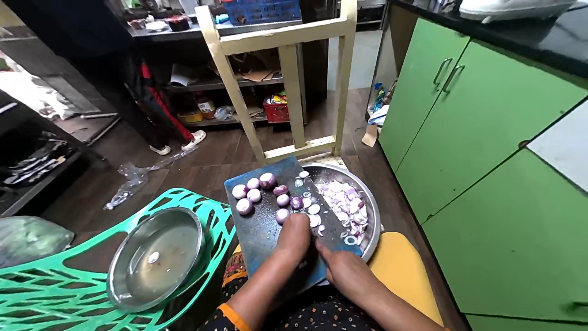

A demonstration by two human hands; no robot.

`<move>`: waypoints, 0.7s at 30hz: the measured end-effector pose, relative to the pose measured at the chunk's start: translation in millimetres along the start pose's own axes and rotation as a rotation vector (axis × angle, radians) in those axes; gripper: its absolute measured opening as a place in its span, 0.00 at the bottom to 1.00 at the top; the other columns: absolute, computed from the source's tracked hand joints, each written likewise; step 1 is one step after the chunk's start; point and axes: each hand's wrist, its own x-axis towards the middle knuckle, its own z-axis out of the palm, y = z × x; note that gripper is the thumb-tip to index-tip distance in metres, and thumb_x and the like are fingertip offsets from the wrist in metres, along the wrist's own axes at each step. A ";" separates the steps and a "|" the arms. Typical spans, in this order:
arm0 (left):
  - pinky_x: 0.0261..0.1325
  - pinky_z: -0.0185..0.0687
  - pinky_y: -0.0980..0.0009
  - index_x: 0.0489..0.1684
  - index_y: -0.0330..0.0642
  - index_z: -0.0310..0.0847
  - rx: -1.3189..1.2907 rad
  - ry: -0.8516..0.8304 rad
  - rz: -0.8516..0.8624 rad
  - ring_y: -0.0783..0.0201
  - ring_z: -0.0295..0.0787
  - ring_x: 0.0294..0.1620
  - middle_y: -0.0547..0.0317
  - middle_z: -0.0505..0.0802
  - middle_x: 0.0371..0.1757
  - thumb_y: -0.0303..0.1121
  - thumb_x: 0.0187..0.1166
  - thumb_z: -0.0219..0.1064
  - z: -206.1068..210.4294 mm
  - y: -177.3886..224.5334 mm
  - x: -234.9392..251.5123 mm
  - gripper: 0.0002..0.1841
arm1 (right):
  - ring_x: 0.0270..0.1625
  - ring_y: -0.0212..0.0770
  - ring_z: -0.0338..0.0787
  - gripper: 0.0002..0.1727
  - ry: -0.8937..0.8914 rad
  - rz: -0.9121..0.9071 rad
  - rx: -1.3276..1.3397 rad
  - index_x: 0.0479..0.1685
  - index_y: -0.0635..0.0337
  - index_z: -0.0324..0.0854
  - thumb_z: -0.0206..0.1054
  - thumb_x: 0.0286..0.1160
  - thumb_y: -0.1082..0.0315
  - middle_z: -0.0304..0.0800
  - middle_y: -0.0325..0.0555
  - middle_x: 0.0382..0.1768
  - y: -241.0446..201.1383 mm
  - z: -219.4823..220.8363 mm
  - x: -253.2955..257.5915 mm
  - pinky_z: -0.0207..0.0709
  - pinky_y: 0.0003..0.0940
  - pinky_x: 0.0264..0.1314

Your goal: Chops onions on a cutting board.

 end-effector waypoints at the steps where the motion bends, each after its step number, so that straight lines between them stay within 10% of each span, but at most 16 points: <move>1: 0.56 0.90 0.47 0.36 0.35 0.90 -0.013 0.008 0.010 0.45 0.94 0.52 0.43 0.94 0.45 0.28 0.79 0.68 -0.3 -1.3 -0.4 0.06 | 0.47 0.62 0.93 0.38 -0.011 0.007 -0.010 0.94 0.40 0.58 0.57 0.80 0.69 0.92 0.58 0.41 1.4 1.8 1.3 0.84 0.61 0.50; 21: 0.56 0.90 0.45 0.37 0.34 0.90 -0.115 0.048 0.018 0.43 0.94 0.52 0.41 0.94 0.45 0.25 0.78 0.68 14.3 -12.9 -7.2 0.05 | 0.44 0.60 0.93 0.40 -0.021 -0.022 0.034 0.96 0.37 0.53 0.58 0.80 0.66 0.92 0.56 0.39 2.1 -4.2 -36.8 0.84 0.60 0.47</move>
